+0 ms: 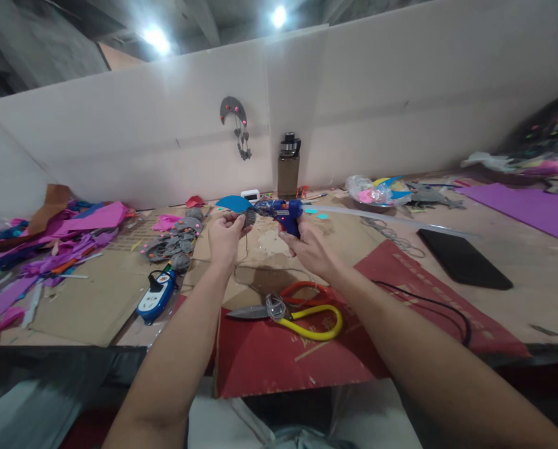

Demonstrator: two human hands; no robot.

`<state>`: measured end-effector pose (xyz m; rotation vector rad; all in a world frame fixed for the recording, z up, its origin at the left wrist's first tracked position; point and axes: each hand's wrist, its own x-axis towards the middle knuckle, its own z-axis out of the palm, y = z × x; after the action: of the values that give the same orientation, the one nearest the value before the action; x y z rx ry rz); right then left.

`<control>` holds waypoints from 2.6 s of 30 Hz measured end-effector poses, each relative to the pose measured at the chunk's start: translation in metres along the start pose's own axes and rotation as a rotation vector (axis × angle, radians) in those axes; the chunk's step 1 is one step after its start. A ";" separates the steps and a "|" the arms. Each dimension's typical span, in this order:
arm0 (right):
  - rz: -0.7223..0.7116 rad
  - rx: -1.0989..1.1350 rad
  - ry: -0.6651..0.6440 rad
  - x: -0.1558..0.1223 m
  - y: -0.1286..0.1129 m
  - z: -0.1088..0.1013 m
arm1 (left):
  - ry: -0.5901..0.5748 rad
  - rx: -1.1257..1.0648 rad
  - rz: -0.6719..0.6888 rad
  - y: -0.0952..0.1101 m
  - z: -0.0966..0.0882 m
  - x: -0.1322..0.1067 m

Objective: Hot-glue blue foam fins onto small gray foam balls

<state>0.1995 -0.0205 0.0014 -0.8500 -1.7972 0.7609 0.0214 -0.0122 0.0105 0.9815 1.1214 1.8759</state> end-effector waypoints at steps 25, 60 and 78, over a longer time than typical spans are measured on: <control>0.539 0.057 0.036 0.024 0.047 -0.015 | -0.035 -0.115 -0.116 -0.002 0.000 0.000; 0.097 0.159 0.287 0.025 0.009 0.023 | -0.153 -0.009 -0.131 -0.003 0.012 -0.015; 0.078 0.187 0.313 0.027 0.015 0.017 | -0.217 -0.027 -0.175 -0.003 0.014 -0.017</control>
<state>0.1794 0.0082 -0.0022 -0.8651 -1.4014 0.7852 0.0417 -0.0211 0.0083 1.0105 1.0157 1.6006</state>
